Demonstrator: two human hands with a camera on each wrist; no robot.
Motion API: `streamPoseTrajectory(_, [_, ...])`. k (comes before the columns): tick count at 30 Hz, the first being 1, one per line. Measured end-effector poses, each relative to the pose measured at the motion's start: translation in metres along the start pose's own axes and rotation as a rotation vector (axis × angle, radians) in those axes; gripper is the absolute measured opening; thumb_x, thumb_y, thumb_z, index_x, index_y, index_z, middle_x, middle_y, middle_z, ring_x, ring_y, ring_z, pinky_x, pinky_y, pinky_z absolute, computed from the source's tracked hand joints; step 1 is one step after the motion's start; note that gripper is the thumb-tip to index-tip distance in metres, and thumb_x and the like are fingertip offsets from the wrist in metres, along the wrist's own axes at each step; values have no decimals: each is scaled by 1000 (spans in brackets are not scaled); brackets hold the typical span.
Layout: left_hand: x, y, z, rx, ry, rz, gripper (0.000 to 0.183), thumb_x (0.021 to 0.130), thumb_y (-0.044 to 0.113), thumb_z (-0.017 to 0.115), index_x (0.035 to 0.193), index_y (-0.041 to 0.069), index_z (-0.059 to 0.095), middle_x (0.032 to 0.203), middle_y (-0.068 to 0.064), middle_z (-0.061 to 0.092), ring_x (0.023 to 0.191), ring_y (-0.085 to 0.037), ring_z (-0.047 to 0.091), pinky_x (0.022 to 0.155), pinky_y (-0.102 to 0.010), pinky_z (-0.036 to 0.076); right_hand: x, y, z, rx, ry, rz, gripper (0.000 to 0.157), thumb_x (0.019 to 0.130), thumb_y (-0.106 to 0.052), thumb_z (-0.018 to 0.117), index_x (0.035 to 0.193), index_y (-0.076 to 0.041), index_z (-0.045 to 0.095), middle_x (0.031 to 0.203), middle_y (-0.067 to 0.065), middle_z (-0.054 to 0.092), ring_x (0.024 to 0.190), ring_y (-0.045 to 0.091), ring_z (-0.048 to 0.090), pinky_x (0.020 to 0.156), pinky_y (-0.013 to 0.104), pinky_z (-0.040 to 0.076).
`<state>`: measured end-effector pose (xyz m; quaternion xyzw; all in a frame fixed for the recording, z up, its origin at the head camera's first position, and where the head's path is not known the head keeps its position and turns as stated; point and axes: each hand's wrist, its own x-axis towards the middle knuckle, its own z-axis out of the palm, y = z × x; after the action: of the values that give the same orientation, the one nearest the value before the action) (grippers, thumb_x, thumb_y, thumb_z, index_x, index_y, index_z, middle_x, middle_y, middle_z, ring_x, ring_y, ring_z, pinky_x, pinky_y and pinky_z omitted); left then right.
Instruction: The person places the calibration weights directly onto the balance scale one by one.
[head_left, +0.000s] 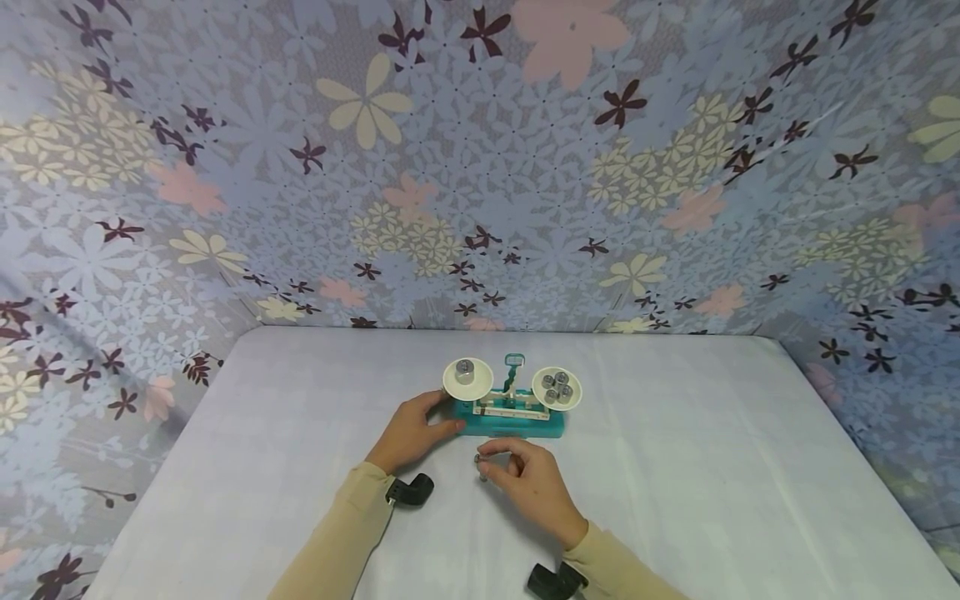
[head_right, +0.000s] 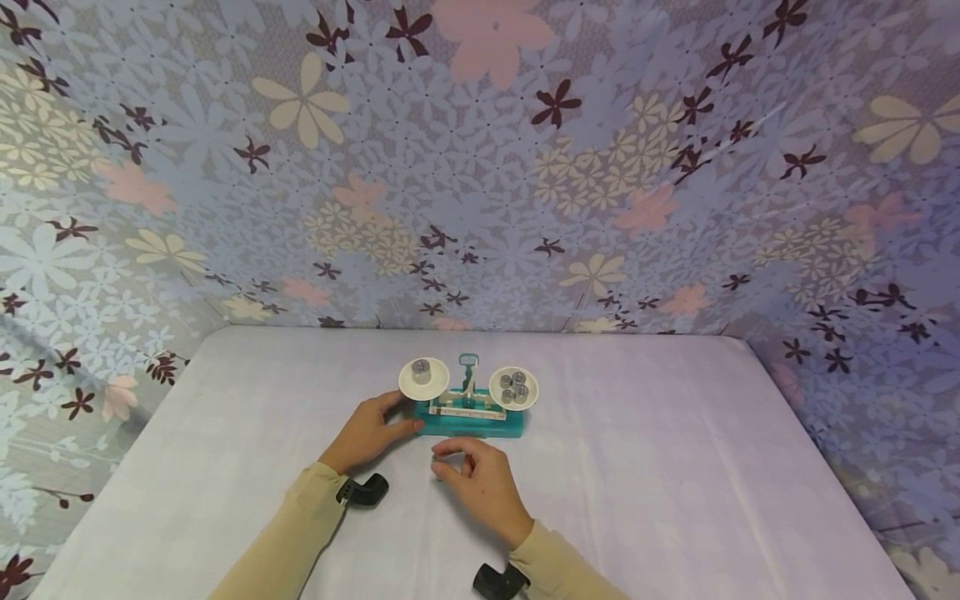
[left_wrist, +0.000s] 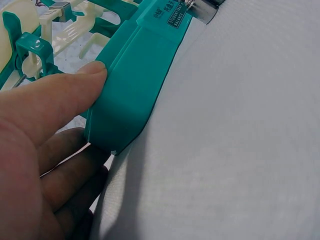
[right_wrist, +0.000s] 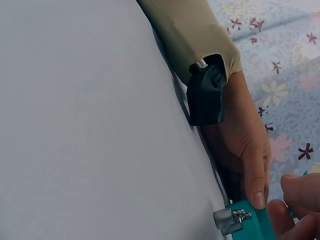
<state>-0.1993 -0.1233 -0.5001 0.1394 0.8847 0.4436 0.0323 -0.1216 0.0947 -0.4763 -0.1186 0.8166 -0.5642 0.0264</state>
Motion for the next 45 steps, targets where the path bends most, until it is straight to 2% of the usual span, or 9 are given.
streamPoseTrajectory(13, [-1, 0, 2, 15, -14, -16, 63, 89, 35, 77, 140, 4, 58, 141, -12, 59, 136, -31, 49, 117, -49, 36, -2, 11, 3, 43, -16, 39, 20, 85, -15, 81, 105, -13, 77, 56, 1, 48, 47, 4, 36, 47, 16, 30])
streamPoseTrajectory(18, [-1, 0, 1, 21, -20, -17, 63, 89, 36, 76, 140, 4, 58, 141, -13, 59, 136, -31, 49, 117, -49, 36, -2, 15, 4, 46, -10, 52, 21, 85, -13, 81, 106, -12, 77, 54, 0, 45, 46, 4, 34, 47, 16, 29])
streamPoseTrajectory(23, [-1, -1, 1, 19, -24, -12, 64, 89, 37, 76, 140, 3, 57, 142, -13, 58, 136, -32, 49, 117, -49, 36, -1, 18, 4, 31, 5, 49, 20, 86, -11, 80, 105, -12, 77, 53, -2, 42, 47, 4, 35, 46, 17, 29])
streamPoseTrajectory(36, [0, 0, -2, 10, -17, 1, 63, 89, 36, 77, 140, 3, 58, 141, -13, 59, 136, -31, 49, 117, -49, 36, 1, 21, 8, -101, 29, -4, 17, 88, -9, 78, 102, -18, 77, 65, -3, 50, 48, 5, 39, 46, 19, 34])
streamPoseTrajectory(45, [2, -2, 0, 4, -18, -5, 62, 89, 35, 77, 139, 3, 58, 142, -13, 58, 136, -31, 49, 117, -48, 36, 2, 21, 7, -119, 22, -8, 14, 89, -10, 76, 100, -19, 77, 71, -3, 52, 49, 5, 40, 45, 20, 34])
